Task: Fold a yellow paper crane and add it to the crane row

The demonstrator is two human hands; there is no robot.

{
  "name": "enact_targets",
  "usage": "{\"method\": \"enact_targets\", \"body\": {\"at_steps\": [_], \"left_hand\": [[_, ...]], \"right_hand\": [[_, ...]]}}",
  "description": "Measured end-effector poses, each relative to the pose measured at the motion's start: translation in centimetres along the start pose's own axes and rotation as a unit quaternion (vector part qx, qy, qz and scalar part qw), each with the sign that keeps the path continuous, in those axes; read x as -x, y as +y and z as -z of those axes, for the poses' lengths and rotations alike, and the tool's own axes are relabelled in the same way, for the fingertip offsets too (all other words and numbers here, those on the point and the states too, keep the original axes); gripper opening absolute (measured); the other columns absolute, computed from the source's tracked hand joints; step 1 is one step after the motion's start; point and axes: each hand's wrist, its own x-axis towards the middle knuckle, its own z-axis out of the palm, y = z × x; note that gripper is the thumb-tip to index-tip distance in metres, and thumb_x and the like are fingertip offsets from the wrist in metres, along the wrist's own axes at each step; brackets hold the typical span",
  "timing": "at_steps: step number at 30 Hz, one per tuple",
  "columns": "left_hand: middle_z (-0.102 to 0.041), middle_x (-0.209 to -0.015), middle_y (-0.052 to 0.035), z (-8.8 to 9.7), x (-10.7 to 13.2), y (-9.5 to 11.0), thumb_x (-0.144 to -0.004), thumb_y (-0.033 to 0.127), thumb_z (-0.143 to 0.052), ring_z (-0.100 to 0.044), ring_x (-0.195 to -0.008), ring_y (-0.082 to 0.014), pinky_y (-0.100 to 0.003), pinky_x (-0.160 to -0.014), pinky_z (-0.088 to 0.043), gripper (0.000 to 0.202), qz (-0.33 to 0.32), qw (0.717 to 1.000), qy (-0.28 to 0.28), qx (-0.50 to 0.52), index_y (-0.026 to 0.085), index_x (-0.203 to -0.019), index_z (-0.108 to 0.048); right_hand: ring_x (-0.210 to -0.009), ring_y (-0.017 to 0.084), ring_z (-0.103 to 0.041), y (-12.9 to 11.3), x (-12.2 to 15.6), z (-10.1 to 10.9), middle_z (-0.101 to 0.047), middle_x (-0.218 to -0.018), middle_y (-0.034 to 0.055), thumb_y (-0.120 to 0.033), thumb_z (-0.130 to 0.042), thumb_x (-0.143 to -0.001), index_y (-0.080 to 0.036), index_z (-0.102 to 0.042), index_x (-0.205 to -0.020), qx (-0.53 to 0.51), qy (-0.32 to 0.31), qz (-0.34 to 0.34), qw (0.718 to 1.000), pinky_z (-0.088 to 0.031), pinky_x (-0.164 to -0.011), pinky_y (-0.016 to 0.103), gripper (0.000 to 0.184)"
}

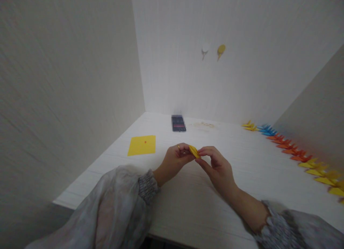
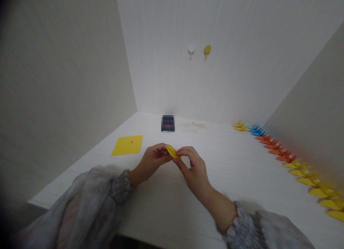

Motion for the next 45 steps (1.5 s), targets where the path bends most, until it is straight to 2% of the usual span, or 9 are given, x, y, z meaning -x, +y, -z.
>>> {"method": "enact_targets", "body": {"at_steps": [4, 7, 13, 17, 27, 32, 36, 40, 45], "left_hand": [[-0.062, -0.072, -0.0015, -0.03, 0.05, 0.13, -0.062, 0.02, -0.066, -0.056, -0.068, -0.0102, -0.026, -0.07, -0.044, 0.016, -0.005, 1.0, -0.012, 0.011, 0.012, -0.074, -0.058], [-0.061, -0.072, -0.0018, -0.07, 0.11, 0.18, -0.061, 0.02, -0.067, -0.056, -0.069, -0.0104, -0.026, -0.07, -0.044, 0.017, -0.003, 0.999, -0.025, 0.023, 0.011, -0.073, -0.058], [-0.06, -0.074, -0.0022, -0.13, 0.13, -0.03, -0.059, 0.021, -0.069, -0.057, -0.071, -0.0112, -0.026, -0.069, -0.044, 0.022, 0.009, 0.998, -0.037, 0.052, 0.011, -0.074, -0.057], [-0.059, -0.071, -0.0009, -0.13, 0.1, -0.13, -0.059, 0.019, -0.069, -0.055, -0.067, -0.009, -0.024, -0.067, -0.043, 0.021, 0.022, 0.997, -0.045, 0.054, 0.011, -0.073, -0.056], [-0.059, -0.074, -0.0011, -0.08, 0.15, -0.01, -0.059, 0.014, -0.068, -0.055, -0.071, -0.0088, -0.024, -0.071, -0.042, 0.024, 0.054, 0.992, -0.082, 0.073, 0.011, -0.079, -0.054], [-0.059, -0.074, -0.0013, -0.17, 0.15, 0.02, -0.058, 0.015, -0.069, -0.055, -0.07, -0.0092, -0.025, -0.07, -0.042, 0.025, 0.057, 0.993, -0.073, 0.078, 0.011, -0.078, -0.054], [-0.059, -0.073, -0.0004, -0.21, 0.15, 0.05, -0.058, 0.017, -0.069, -0.055, -0.07, -0.0091, -0.025, -0.07, -0.042, 0.024, 0.052, 0.993, -0.067, 0.082, 0.011, -0.077, -0.054], [-0.059, -0.071, 0.0003, -0.19, 0.09, 0.13, -0.057, 0.019, -0.07, -0.054, -0.066, -0.0082, -0.024, -0.068, -0.042, 0.025, 0.048, 0.994, -0.055, 0.076, 0.012, -0.075, -0.053], [-0.06, -0.071, 0.0001, -0.22, 0.0, 0.16, -0.057, 0.018, -0.07, -0.055, -0.064, -0.008, -0.024, -0.067, -0.042, 0.025, 0.049, 0.994, -0.053, 0.081, 0.012, -0.075, -0.053]], "right_hand": [[-0.084, 0.017, -0.053, -0.23, 0.2, 0.16, -0.055, -0.087, 0.0042, -0.018, -0.054, -0.076, -0.022, -0.059, -0.08, -0.043, -0.007, -0.021, 0.999, -0.044, -0.073, 0.032, 0.008], [-0.08, 0.016, -0.053, -0.34, 0.19, 0.23, -0.055, -0.084, 0.0039, -0.022, -0.051, -0.079, -0.022, -0.059, -0.081, -0.103, 0.005, -0.084, 0.991, -0.045, -0.066, 0.028, 0.009], [-0.068, 0.012, -0.052, 0.22, 0.01, 0.21, -0.056, -0.075, 0.0011, -0.025, -0.059, -0.072, -0.021, -0.059, -0.08, -0.183, -0.026, -0.202, 0.962, -0.043, -0.058, 0.024, 0.009], [-0.061, 0.01, -0.049, 0.54, -0.01, 0.27, -0.055, -0.068, -0.0007, -0.026, -0.063, -0.068, -0.019, -0.058, -0.076, -0.215, -0.044, -0.24, 0.946, -0.04, -0.054, 0.022, 0.012], [-0.056, 0.009, -0.046, -0.26, -0.08, 0.19, -0.05, -0.063, -0.0016, -0.031, -0.058, -0.071, -0.018, -0.051, -0.071, -0.195, -0.04, -0.246, 0.949, -0.038, -0.051, 0.021, 0.015], [-0.06, 0.01, -0.047, 0.05, 0.25, 0.24, -0.048, -0.067, -0.0015, -0.028, -0.057, -0.073, -0.02, -0.049, -0.076, -0.157, -0.021, -0.183, 0.97, -0.04, -0.053, 0.022, 0.012], [-0.067, 0.013, -0.05, 0.22, 0.19, 0.64, -0.051, -0.072, 0.0012, -0.024, -0.054, -0.076, -0.02, -0.054, -0.077, -0.095, -0.048, -0.126, 0.986, -0.042, -0.06, 0.026, 0.004], [-0.077, 0.016, -0.053, 0.18, 0.06, 0.92, -0.055, -0.079, 0.0034, -0.022, -0.053, -0.076, -0.021, -0.058, -0.076, -0.087, -0.064, -0.068, 0.992, -0.044, -0.068, 0.03, 0.004], [-0.078, 0.017, -0.054, 0.15, 0.13, 0.94, -0.056, -0.078, 0.003, -0.024, -0.059, -0.073, -0.022, -0.057, -0.073, -0.069, -0.062, -0.071, 0.993, -0.044, -0.07, 0.031, 0.003]]}}
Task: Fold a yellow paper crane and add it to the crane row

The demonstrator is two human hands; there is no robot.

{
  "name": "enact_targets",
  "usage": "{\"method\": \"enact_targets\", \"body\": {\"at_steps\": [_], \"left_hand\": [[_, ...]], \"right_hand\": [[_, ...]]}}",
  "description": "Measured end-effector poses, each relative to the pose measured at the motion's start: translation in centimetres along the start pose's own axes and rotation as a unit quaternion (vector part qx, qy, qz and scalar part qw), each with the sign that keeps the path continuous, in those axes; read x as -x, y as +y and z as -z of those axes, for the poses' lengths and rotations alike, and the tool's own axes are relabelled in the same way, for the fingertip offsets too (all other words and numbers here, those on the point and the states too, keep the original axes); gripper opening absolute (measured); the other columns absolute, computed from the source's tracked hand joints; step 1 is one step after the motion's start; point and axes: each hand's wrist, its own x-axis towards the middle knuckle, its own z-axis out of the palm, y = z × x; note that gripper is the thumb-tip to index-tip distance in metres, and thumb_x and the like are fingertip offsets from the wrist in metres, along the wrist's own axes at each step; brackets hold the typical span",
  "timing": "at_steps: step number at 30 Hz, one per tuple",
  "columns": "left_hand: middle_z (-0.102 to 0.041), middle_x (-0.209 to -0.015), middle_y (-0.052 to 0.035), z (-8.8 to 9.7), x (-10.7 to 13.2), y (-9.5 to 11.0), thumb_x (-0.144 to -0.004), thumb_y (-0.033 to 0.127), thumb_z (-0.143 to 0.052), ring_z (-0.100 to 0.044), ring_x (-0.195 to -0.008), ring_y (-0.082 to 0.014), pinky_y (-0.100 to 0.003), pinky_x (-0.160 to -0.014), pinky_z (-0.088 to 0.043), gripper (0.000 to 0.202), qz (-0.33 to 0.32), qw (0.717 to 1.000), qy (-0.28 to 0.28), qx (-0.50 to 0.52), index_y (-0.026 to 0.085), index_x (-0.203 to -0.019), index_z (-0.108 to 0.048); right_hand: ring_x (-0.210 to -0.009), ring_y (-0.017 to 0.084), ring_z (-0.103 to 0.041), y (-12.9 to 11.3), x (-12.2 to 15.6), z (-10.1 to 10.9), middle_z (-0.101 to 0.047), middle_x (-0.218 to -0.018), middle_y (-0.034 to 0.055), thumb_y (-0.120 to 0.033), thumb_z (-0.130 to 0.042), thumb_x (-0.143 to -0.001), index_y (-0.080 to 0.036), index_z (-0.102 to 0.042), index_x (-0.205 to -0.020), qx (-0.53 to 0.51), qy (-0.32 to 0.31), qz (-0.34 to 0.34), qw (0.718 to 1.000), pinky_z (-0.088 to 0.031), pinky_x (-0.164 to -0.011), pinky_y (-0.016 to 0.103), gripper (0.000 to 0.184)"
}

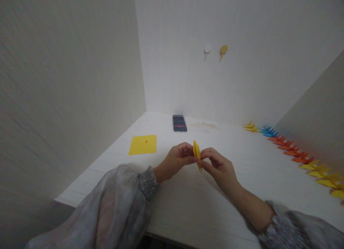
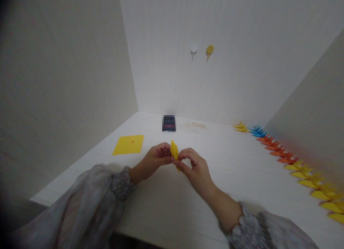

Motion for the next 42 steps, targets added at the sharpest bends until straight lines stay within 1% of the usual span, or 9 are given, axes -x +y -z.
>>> {"method": "enact_targets", "body": {"at_steps": [7, 10, 12, 16, 19, 24, 31, 36, 42], "left_hand": [[-0.061, -0.07, -0.0002, 0.19, -0.08, -0.32, -0.056, 0.016, -0.07, -0.056, -0.065, -0.0083, -0.025, -0.067, -0.042, 0.022, 0.002, 1.0, 0.013, -0.002, 0.011, -0.069, -0.053], [-0.061, -0.069, -0.0001, 0.2, -0.08, -0.26, -0.056, 0.017, -0.07, -0.057, -0.066, -0.0093, -0.027, -0.068, -0.042, 0.021, 0.001, 1.0, 0.015, -0.006, 0.011, -0.069, -0.054], [-0.061, -0.069, -0.0002, 0.22, -0.08, -0.2, -0.056, 0.018, -0.07, -0.057, -0.066, -0.0094, -0.027, -0.069, -0.042, 0.021, 0.0, 1.0, 0.015, -0.007, 0.011, -0.069, -0.054], [-0.061, -0.068, -0.0001, 0.3, -0.09, -0.21, -0.057, 0.018, -0.07, -0.055, -0.063, -0.008, -0.026, -0.067, -0.042, 0.022, -0.004, 1.0, 0.023, -0.012, 0.011, -0.07, -0.055], [-0.061, -0.069, 0.0, 0.34, -0.1, -0.24, -0.057, 0.02, -0.07, -0.055, -0.064, -0.0081, -0.025, -0.067, -0.042, 0.022, -0.008, 1.0, 0.024, -0.019, 0.011, -0.07, -0.055], [-0.059, -0.072, -0.0006, 0.27, -0.08, -0.15, -0.057, 0.021, -0.07, -0.055, -0.068, -0.0094, -0.026, -0.069, -0.042, 0.022, -0.012, 0.999, 0.018, -0.029, 0.012, -0.073, -0.056], [-0.06, -0.072, -0.0015, 0.1, 0.07, 0.19, -0.062, 0.021, -0.066, -0.054, -0.068, -0.0092, -0.026, -0.071, -0.041, 0.019, -0.014, 0.999, 0.012, -0.042, 0.012, -0.077, -0.059], [-0.062, -0.072, -0.0016, 0.18, -0.06, -0.07, -0.061, 0.023, -0.067, -0.055, -0.068, -0.0101, -0.027, -0.071, -0.042, 0.02, -0.014, 0.998, 0.029, -0.061, 0.012, -0.077, -0.061], [-0.063, -0.07, -0.001, 0.13, -0.22, -0.22, -0.058, 0.024, -0.069, -0.056, -0.067, -0.0106, -0.027, -0.07, -0.044, 0.021, -0.008, 0.997, 0.041, -0.068, 0.013, -0.074, -0.062]], "right_hand": [[-0.076, 0.017, -0.055, 0.08, 0.18, -0.15, -0.058, -0.077, 0.003, -0.025, -0.06, -0.072, -0.021, -0.057, -0.074, 0.078, -0.002, 0.012, 0.997, -0.045, -0.071, 0.033, 0.005], [-0.076, 0.017, -0.056, 0.19, 0.46, -0.39, -0.058, -0.078, 0.0032, -0.026, -0.062, -0.07, -0.021, -0.054, -0.079, 0.073, 0.046, -0.004, 0.996, -0.046, -0.071, 0.033, 0.014], [-0.077, 0.017, -0.056, 0.13, 0.56, -0.49, -0.059, -0.081, 0.0037, -0.026, -0.062, -0.07, -0.021, -0.053, -0.081, 0.075, 0.064, -0.004, 0.995, -0.046, -0.072, 0.034, 0.015], [-0.08, 0.017, -0.055, -0.31, 0.39, -0.37, -0.059, -0.082, 0.004, -0.022, -0.055, -0.075, -0.021, -0.056, -0.079, 0.096, 0.024, 0.024, 0.995, -0.045, -0.073, 0.033, 0.004], [-0.08, 0.017, -0.055, -0.43, 0.19, -0.22, -0.058, -0.082, 0.0042, -0.021, -0.054, -0.076, -0.022, -0.057, -0.078, 0.091, 0.024, 0.043, 0.995, -0.045, -0.073, 0.033, 0.003], [-0.08, 0.017, -0.055, 0.1, 0.2, -0.19, -0.057, -0.083, 0.0043, -0.021, -0.053, -0.077, -0.022, -0.056, -0.079, 0.073, 0.032, 0.042, 0.996, -0.045, -0.073, 0.033, 0.004], [-0.079, 0.017, -0.055, 0.37, 0.31, -0.23, -0.058, -0.081, 0.0031, -0.023, -0.054, -0.076, -0.022, -0.058, -0.079, 0.031, 0.04, -0.006, 0.999, -0.044, -0.072, 0.032, 0.004], [-0.076, 0.016, -0.055, 0.47, 0.23, -0.36, -0.059, -0.078, 0.0025, -0.026, -0.058, -0.073, -0.021, -0.059, -0.075, -0.004, 0.053, -0.043, 0.998, -0.045, -0.071, 0.032, 0.005], [-0.065, 0.013, -0.055, 0.19, -0.06, -0.73, -0.059, -0.07, 0.0007, -0.03, -0.067, -0.063, -0.02, -0.056, -0.075, -0.094, 0.103, -0.124, 0.982, -0.046, -0.06, 0.026, 0.019]]}}
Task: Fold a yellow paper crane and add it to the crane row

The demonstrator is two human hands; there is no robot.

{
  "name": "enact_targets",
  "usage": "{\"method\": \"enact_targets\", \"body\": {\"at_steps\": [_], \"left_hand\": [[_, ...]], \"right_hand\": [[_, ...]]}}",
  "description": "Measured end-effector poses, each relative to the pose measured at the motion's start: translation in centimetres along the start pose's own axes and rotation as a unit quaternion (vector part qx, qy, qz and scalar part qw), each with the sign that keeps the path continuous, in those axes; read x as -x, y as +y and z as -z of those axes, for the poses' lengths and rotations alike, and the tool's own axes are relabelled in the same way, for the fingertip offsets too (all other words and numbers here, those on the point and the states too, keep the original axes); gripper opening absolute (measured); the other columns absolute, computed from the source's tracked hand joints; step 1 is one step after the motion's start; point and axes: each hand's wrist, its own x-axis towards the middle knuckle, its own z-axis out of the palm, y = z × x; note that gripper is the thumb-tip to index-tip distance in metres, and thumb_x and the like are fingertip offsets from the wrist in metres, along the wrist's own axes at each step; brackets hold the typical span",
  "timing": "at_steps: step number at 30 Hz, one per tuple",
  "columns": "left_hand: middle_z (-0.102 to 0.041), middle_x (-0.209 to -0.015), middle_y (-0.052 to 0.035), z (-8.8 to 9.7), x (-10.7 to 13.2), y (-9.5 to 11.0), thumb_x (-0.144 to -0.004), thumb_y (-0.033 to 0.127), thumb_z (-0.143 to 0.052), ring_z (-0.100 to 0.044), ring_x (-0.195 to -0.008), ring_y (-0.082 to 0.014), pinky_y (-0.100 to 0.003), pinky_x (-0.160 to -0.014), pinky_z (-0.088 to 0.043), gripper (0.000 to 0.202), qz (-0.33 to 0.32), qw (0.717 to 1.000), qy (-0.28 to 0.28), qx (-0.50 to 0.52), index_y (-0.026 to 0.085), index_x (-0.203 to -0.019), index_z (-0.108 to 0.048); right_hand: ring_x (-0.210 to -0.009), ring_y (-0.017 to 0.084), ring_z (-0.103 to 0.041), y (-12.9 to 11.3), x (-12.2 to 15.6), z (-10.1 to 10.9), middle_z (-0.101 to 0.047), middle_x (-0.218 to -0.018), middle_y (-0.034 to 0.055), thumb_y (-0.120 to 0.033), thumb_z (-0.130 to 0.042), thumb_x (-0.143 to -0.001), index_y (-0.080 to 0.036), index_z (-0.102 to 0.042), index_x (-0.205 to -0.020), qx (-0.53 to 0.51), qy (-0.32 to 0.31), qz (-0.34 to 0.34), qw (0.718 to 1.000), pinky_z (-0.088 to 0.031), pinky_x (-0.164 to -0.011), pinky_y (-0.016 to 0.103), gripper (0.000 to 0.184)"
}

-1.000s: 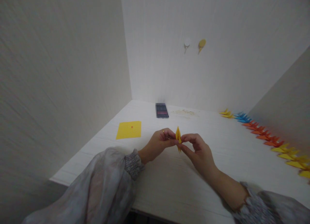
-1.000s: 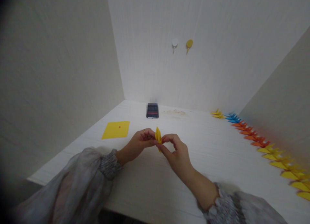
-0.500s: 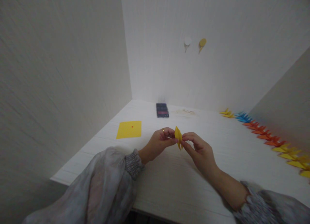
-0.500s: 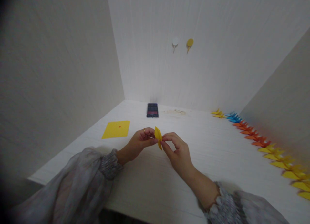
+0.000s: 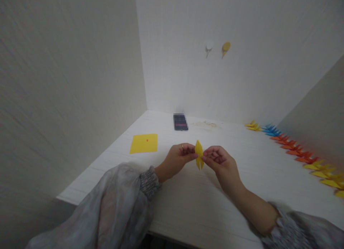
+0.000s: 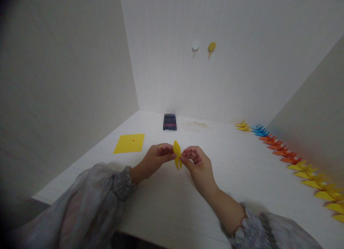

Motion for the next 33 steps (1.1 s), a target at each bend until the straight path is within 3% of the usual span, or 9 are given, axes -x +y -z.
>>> {"method": "enact_targets", "body": {"at_steps": [8, 16, 25, 33], "left_hand": [[-0.061, -0.068, -0.0004, 0.2, 0.0, -0.5, -0.058, 0.021, -0.068, -0.055, -0.064, -0.0088, -0.025, -0.066, -0.042, 0.021, 0.035, 0.999, 0.008, 0.016, 0.011, -0.074, -0.058], [-0.056, -0.063, 0.0033, 0.5, -0.3, -1.1, -0.058, 0.016, -0.067, -0.053, -0.057, -0.0062, -0.022, -0.06, -0.041, 0.028, 0.049, 0.998, 0.029, 0.0, 0.013, -0.079, -0.048], [-0.057, -0.07, 0.0028, 0.4, -0.1, -0.9, -0.057, 0.014, -0.068, -0.057, -0.064, -0.0084, -0.025, -0.064, -0.044, 0.038, 0.042, 0.999, -0.004, 0.008, 0.015, -0.084, -0.042], [-0.058, -0.064, 0.0043, 0.5, -0.1, -0.6, -0.053, 0.011, -0.07, -0.056, -0.055, -0.007, -0.022, -0.057, -0.045, 0.041, 0.033, 0.999, 0.014, 0.036, 0.015, -0.082, -0.042]], "right_hand": [[-0.065, 0.013, -0.057, 0.3, -0.4, 0.0, -0.063, -0.071, 0.0019, -0.023, -0.069, -0.059, -0.017, -0.063, -0.074, -0.109, -0.044, -0.122, 0.985, -0.045, -0.064, 0.027, 0.018], [-0.061, 0.013, -0.057, 0.3, -0.5, 0.0, -0.063, -0.064, 0.0025, -0.022, -0.067, -0.06, -0.015, -0.064, -0.066, -0.128, -0.088, -0.198, 0.968, -0.043, -0.063, 0.027, 0.01], [-0.058, 0.012, -0.054, 0.2, -0.5, 0.1, -0.062, -0.061, 0.0014, -0.02, -0.068, -0.057, -0.015, -0.064, -0.062, -0.114, -0.059, -0.182, 0.975, -0.04, -0.061, 0.025, 0.008], [-0.061, 0.012, -0.055, 0.5, -0.4, 0.2, -0.062, -0.065, 0.001, -0.024, -0.068, -0.06, -0.016, -0.063, -0.068, -0.092, -0.064, -0.148, 0.983, -0.041, -0.062, 0.025, 0.013]]}}
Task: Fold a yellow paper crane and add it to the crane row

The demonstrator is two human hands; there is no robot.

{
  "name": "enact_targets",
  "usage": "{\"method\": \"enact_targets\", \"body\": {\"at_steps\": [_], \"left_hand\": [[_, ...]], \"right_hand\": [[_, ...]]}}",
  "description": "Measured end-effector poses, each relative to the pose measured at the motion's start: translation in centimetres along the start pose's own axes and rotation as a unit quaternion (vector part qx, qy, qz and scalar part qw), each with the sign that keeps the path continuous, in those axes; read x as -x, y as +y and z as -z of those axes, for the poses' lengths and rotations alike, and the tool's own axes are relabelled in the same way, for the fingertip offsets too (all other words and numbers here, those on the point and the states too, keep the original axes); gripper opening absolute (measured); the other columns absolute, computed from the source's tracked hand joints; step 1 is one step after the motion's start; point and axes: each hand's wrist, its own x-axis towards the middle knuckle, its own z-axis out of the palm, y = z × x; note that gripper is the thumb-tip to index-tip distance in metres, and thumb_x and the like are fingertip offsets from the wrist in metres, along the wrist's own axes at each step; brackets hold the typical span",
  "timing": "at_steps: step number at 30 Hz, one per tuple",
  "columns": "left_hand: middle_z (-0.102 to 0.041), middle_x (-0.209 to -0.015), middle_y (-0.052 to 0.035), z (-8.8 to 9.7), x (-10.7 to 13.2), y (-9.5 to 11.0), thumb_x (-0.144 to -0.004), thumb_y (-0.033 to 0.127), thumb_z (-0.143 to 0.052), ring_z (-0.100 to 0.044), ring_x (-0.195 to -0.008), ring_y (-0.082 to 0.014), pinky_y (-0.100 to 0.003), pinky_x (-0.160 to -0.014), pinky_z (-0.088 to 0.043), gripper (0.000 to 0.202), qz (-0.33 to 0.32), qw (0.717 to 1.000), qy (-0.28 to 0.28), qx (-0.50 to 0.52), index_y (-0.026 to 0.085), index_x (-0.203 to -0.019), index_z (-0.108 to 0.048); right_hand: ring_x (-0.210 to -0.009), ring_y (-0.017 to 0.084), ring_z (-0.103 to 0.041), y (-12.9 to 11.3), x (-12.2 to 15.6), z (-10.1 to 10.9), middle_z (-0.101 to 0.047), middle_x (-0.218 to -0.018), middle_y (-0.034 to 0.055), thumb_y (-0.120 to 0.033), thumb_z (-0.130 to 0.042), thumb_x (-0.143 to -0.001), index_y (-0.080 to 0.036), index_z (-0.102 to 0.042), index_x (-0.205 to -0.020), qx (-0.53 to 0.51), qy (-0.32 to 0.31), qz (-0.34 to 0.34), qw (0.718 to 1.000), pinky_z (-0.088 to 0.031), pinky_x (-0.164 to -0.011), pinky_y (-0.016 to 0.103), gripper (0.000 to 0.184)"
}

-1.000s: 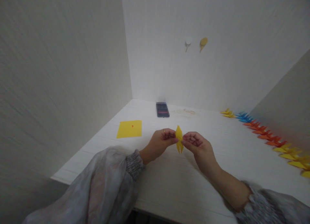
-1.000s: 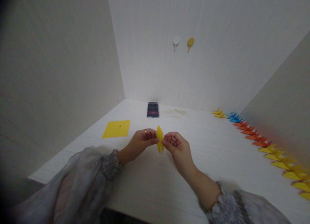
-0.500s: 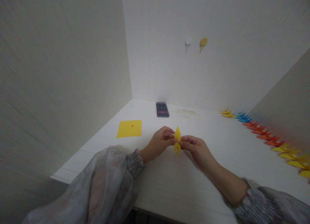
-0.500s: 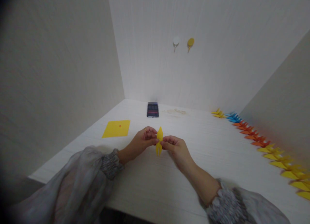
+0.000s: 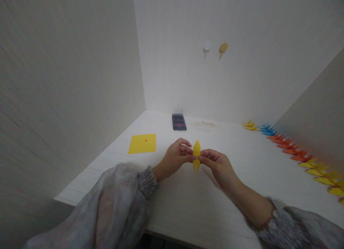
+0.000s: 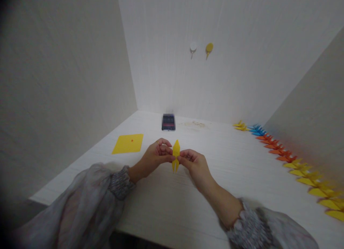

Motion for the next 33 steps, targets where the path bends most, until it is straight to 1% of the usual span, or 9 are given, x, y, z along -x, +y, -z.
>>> {"method": "enact_targets", "body": {"at_steps": [5, 10, 12, 17, 26, 30, 33], "left_hand": [[-0.058, -0.062, 0.0049, -0.25, 0.19, 0.55, -0.054, 0.013, -0.07, -0.055, -0.053, -0.0064, -0.02, -0.055, -0.045, 0.037, -0.02, 1.0, -0.007, 0.001, 0.015, -0.081, -0.044], [-0.058, -0.064, 0.0039, -0.17, 0.22, 0.61, -0.056, 0.012, -0.069, -0.056, -0.056, -0.0066, -0.02, -0.056, -0.046, 0.034, -0.022, 1.0, -0.016, 0.001, 0.014, -0.083, -0.048], [-0.058, -0.065, 0.0034, -0.04, 0.18, 0.53, -0.055, 0.011, -0.069, -0.056, -0.057, -0.0066, -0.021, -0.056, -0.046, 0.034, -0.024, 1.0, -0.016, -0.001, 0.013, -0.082, -0.049], [-0.058, -0.07, 0.0015, 0.23, 0.16, 0.4, -0.055, 0.01, -0.069, -0.056, -0.059, -0.0066, -0.021, -0.058, -0.046, 0.031, -0.032, 0.999, -0.021, -0.021, 0.012, -0.081, -0.051], [-0.058, -0.069, 0.0015, 0.5, 0.13, 0.23, -0.058, 0.011, -0.067, -0.054, -0.06, -0.0063, -0.02, -0.058, -0.045, 0.028, -0.052, 0.997, -0.049, -0.032, 0.013, -0.08, -0.05], [-0.057, -0.065, 0.0024, 0.53, 0.14, 0.18, -0.058, 0.014, -0.068, -0.054, -0.06, -0.007, -0.022, -0.059, -0.045, 0.027, -0.049, 0.997, -0.043, -0.049, 0.014, -0.08, -0.051], [-0.057, -0.069, 0.0009, 0.49, 0.27, 0.41, -0.058, 0.016, -0.068, -0.055, -0.064, -0.0086, -0.024, -0.063, -0.046, 0.024, -0.063, 0.994, -0.042, -0.079, 0.013, -0.078, -0.056]], "right_hand": [[-0.062, 0.01, -0.054, -0.27, 0.21, -0.2, -0.06, -0.067, -0.0001, -0.025, -0.068, -0.061, -0.017, -0.06, -0.071, 0.005, -0.002, 0.031, 0.999, -0.041, -0.06, 0.024, 0.015], [-0.061, 0.011, -0.054, -0.35, 0.19, -0.23, -0.057, -0.063, -0.0035, -0.022, -0.066, -0.065, -0.022, -0.051, -0.088, -0.024, -0.028, 0.08, 0.996, -0.041, -0.058, 0.024, 0.028], [-0.062, 0.011, -0.054, -0.26, 0.16, -0.19, -0.057, -0.065, -0.0034, -0.021, -0.065, -0.066, -0.023, -0.05, -0.09, -0.023, -0.037, 0.092, 0.995, -0.041, -0.058, 0.024, 0.029], [-0.064, 0.012, -0.055, 0.0, 0.26, -0.13, -0.057, -0.066, -0.0027, -0.022, -0.065, -0.066, -0.023, -0.05, -0.089, -0.008, -0.038, 0.093, 0.995, -0.042, -0.059, 0.025, 0.027], [-0.063, 0.012, -0.053, 0.12, 0.33, -0.04, -0.054, -0.066, -0.0025, -0.025, -0.065, -0.066, -0.023, -0.052, -0.087, 0.015, -0.042, 0.101, 0.994, -0.043, -0.062, 0.027, 0.025], [-0.063, 0.011, -0.051, 0.06, 0.35, 0.1, -0.054, -0.067, -0.0012, -0.024, -0.065, -0.066, -0.02, -0.057, -0.076, 0.061, -0.028, 0.124, 0.99, -0.043, -0.06, 0.025, 0.013], [-0.065, 0.012, -0.05, -0.08, 0.48, 0.21, -0.054, -0.068, -0.0005, -0.024, -0.063, -0.068, -0.021, -0.058, -0.072, 0.089, -0.028, 0.149, 0.984, -0.042, -0.061, 0.026, 0.006]]}}
